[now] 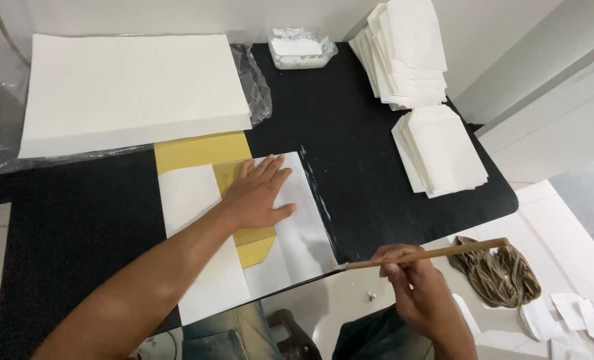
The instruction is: Manually assembling a paper bag by applying glue with a brush and folding the paper.
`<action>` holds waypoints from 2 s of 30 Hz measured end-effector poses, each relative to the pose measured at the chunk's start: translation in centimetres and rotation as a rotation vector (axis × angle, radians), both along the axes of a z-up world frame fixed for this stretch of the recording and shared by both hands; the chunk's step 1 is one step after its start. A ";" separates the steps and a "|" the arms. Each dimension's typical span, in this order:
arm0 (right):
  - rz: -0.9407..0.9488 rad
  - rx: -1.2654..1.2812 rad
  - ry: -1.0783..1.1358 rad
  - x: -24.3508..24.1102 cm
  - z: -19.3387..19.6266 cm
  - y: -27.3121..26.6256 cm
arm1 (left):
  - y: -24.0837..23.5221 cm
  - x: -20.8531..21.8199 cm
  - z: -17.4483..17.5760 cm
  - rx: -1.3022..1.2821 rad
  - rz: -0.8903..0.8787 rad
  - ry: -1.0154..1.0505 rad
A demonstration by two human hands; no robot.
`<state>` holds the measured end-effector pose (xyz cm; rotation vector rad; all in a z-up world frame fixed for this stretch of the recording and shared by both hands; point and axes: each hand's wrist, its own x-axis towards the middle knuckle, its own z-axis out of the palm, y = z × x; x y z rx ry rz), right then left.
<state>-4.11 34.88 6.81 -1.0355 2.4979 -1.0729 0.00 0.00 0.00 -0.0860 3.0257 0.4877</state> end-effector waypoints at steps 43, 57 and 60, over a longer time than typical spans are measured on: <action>-0.113 -0.526 0.372 -36.1 -0.3 -36.0 | -1.6 -2.1 1.3 0.116 -0.068 -0.278; -0.110 -0.869 -0.004 -32.5 1.2 -37.0 | -1.0 -0.9 3.6 0.206 -0.017 -0.275; -0.150 -0.979 -0.161 -29.0 3.8 -32.4 | -0.4 0.3 9.0 0.250 0.044 -0.402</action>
